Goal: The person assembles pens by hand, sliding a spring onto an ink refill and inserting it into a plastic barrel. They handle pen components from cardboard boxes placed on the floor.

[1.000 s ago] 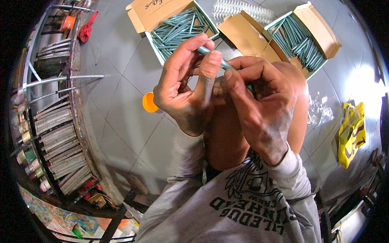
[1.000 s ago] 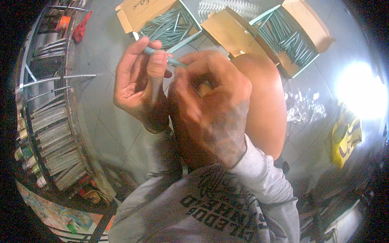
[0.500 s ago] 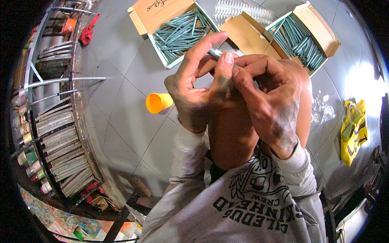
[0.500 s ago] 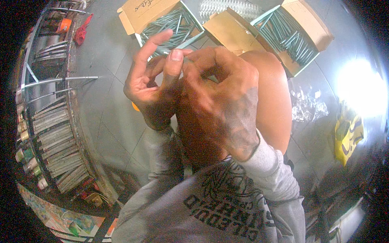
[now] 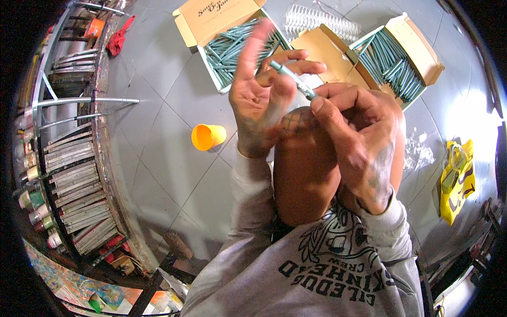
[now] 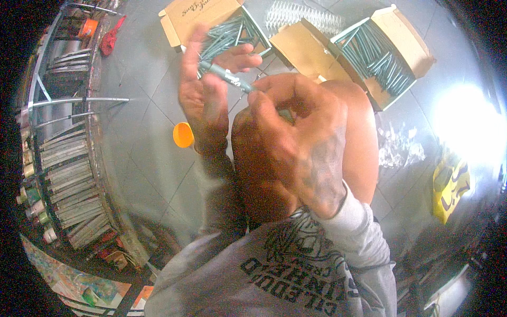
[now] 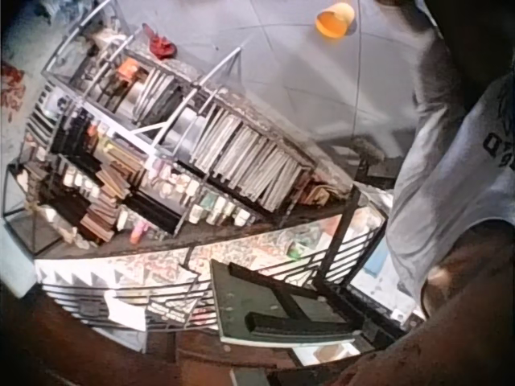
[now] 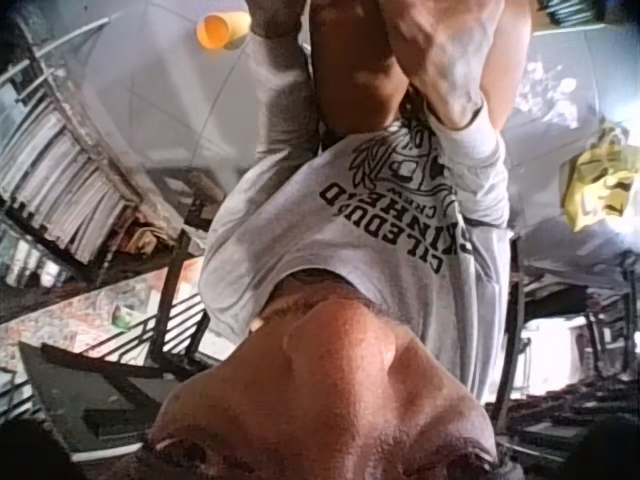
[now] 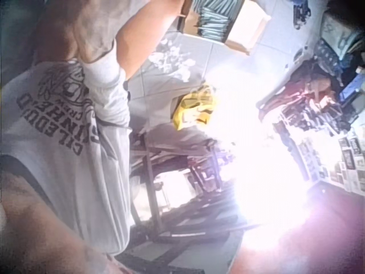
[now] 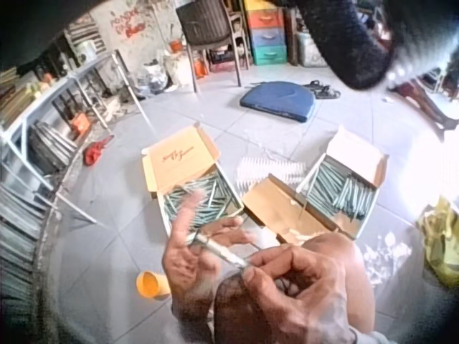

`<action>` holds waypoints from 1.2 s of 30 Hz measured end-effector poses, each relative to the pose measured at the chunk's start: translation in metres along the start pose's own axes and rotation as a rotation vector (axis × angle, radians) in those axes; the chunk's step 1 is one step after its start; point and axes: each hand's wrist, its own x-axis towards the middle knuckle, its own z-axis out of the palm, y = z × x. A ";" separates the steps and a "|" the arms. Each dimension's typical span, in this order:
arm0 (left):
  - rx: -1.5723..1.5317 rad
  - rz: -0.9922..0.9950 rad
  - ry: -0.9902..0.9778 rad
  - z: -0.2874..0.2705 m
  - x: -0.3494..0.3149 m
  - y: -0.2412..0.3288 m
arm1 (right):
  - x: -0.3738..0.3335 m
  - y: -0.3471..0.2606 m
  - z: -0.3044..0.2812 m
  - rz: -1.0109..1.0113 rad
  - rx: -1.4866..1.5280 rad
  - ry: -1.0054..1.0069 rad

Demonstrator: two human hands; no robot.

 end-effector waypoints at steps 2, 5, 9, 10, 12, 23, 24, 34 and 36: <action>-0.138 -0.093 -0.237 -0.024 0.003 -0.010 | -0.001 -0.006 -0.003 0.011 -0.012 -0.013; -0.241 -0.242 -0.271 -0.026 0.001 -0.015 | -0.002 -0.008 -0.006 0.000 0.021 -0.033; -0.239 -0.152 -0.329 -0.025 0.006 -0.032 | -0.006 0.000 -0.006 -0.052 0.141 -0.028; -0.217 -0.172 -0.313 -0.022 0.005 -0.027 | -0.007 0.001 -0.006 -0.076 0.139 -0.029; -0.188 -0.211 -0.282 -0.013 0.005 -0.020 | -0.007 -0.001 -0.007 -0.012 0.194 -0.020; -0.074 -0.221 -0.301 -0.022 -0.002 -0.009 | -0.003 -0.014 -0.020 0.002 -0.249 -0.138; -0.070 -0.239 -0.296 -0.021 -0.002 -0.007 | -0.001 -0.013 -0.021 -0.097 -0.340 -0.125; -0.168 -0.336 -0.182 -0.010 -0.011 -0.003 | 0.010 -0.015 -0.031 -0.430 -0.684 -0.141; -0.147 -0.371 -0.165 -0.010 -0.011 -0.001 | 0.011 -0.014 -0.032 -0.400 -0.684 -0.152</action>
